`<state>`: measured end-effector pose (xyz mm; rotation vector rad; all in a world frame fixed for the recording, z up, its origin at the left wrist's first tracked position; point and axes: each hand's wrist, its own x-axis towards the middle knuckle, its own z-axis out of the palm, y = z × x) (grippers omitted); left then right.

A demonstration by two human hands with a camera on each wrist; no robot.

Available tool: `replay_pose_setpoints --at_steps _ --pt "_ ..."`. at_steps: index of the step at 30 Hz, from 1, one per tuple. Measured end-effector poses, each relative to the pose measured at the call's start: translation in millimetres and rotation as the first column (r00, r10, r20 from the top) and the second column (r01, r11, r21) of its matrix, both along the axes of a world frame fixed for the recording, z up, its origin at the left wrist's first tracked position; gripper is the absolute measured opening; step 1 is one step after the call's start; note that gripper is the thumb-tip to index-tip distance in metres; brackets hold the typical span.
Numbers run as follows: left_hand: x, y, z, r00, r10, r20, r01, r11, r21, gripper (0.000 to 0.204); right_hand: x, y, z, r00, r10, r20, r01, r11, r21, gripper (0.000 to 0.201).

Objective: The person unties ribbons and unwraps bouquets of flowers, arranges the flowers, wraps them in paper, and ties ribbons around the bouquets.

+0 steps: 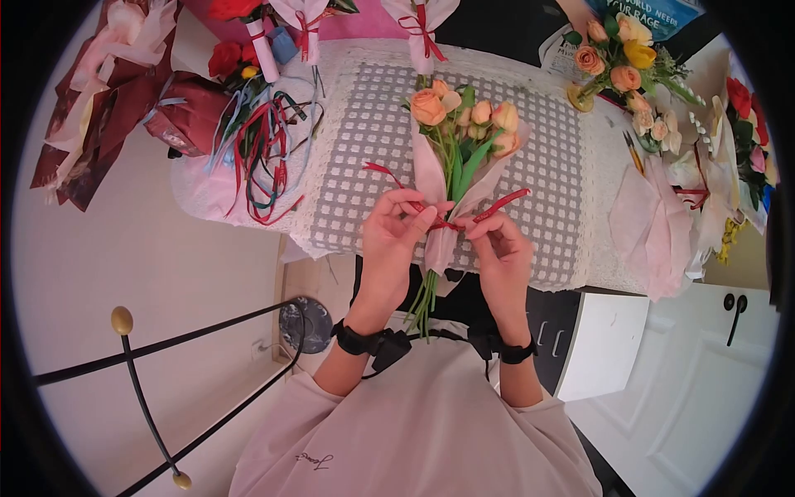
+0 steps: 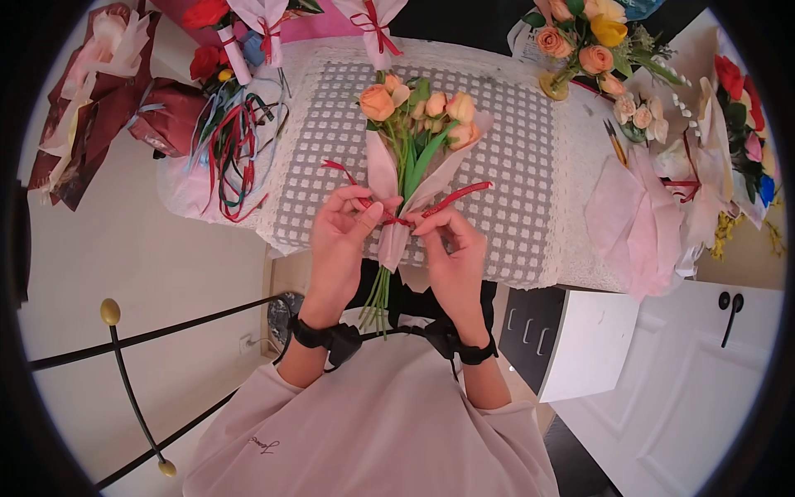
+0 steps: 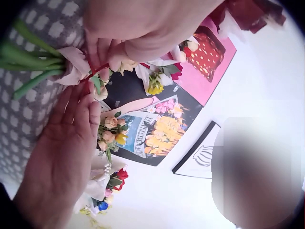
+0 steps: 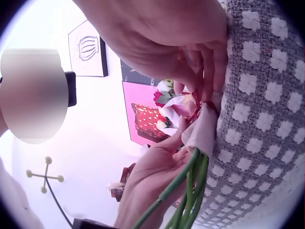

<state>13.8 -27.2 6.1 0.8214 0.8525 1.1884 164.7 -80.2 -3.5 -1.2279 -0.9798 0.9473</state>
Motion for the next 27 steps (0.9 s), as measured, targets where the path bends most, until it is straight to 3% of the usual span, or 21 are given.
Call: replay_pose_setpoints --at_steps 1,6,11,13,16,22,27 --pt "0 1 -4 0.998 0.01 0.055 -0.008 0.999 -0.036 0.015 2 0 1 0.995 0.022 -0.093 -0.025 0.999 -0.024 0.01" --pt "-9 2 -17 0.991 0.036 0.132 -0.029 0.998 -0.057 0.018 15 -5 -5 0.99 -0.011 -0.142 0.004 0.999 -0.052 0.012" --pt "-6 2 -22 0.993 0.078 -0.091 -0.067 0.99 0.125 0.016 9 -1 3 0.97 -0.06 -0.236 0.06 0.998 -0.005 0.008" --pt "-5 3 -18 0.99 0.073 -0.121 -0.057 0.989 0.134 0.013 6 4 15 0.952 -0.129 -0.279 0.118 0.991 -0.057 0.006" --pt "-2 4 -14 0.987 0.067 -0.145 -0.045 0.987 0.153 0.007 0 11 12 0.942 -0.105 -0.32 0.109 0.994 -0.005 0.011" --pt "-4 6 -11 0.987 0.047 -0.151 -0.027 0.991 0.129 0.022 -14 15 10 0.958 -0.118 -0.262 0.111 0.993 -0.042 0.031" --pt "-4 5 -9 0.991 0.013 -0.134 0.0 0.995 0.095 0.027 -22 12 13 0.964 -0.102 -0.247 0.095 0.995 -0.043 0.029"
